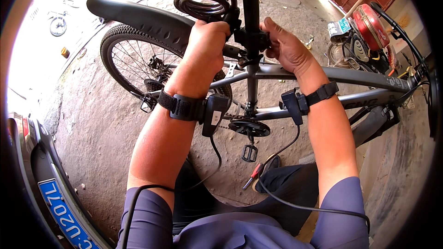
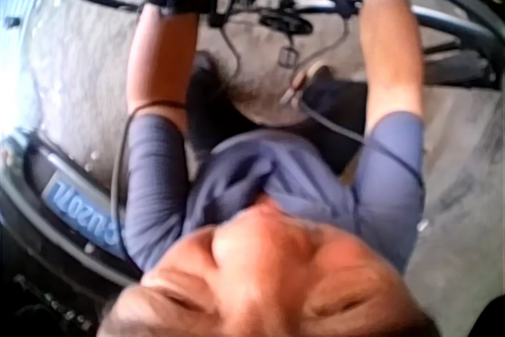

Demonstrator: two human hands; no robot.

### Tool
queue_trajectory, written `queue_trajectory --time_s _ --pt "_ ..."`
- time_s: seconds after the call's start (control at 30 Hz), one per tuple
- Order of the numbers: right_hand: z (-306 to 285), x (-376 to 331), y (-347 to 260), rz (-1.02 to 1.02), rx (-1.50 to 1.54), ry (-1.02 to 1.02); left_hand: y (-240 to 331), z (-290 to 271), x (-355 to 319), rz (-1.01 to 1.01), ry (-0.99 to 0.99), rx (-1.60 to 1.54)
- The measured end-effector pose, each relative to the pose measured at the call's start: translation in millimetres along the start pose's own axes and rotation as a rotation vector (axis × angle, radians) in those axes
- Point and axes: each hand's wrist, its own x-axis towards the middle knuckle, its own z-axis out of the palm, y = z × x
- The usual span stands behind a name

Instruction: The person removes a coiled cable lock from the bicycle seat post, then uses a screwdriver to loosen the seat post clamp. They reposition the lock and tighten the clamp to secure it under the seat.

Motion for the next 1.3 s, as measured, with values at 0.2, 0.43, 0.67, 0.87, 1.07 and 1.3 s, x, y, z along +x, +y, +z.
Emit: queue_trajectory --time_s 0.2,0.43,0.67,0.87,1.07,1.3 --pt "9.3 5.3 8.7 -0.142 -0.117 -0.036 0.7 0.5 -1.6 0.005 0.011 -0.002" --pt "15.5 2.7 10.0 -0.136 -0.038 0.007 -0.9 -5.0 3.4 -0.017 -0.067 -0.140" --pt "17.1 8.2 15.6 -0.140 0.014 0.013 -1.4 11.5 2.4 0.041 0.094 -0.153" --pt "18.6 7.7 12.7 -0.132 0.044 0.030 2.0 12.2 3.0 -0.005 0.153 -0.095" --pt "21.5 8.9 13.8 -0.157 0.016 0.062 1.1 12.4 -0.1 0.013 0.166 -0.112" --pt "22.1 10.9 21.1 -0.130 -0.005 0.084 4.3 16.6 -2.4 -0.030 0.173 -0.084"
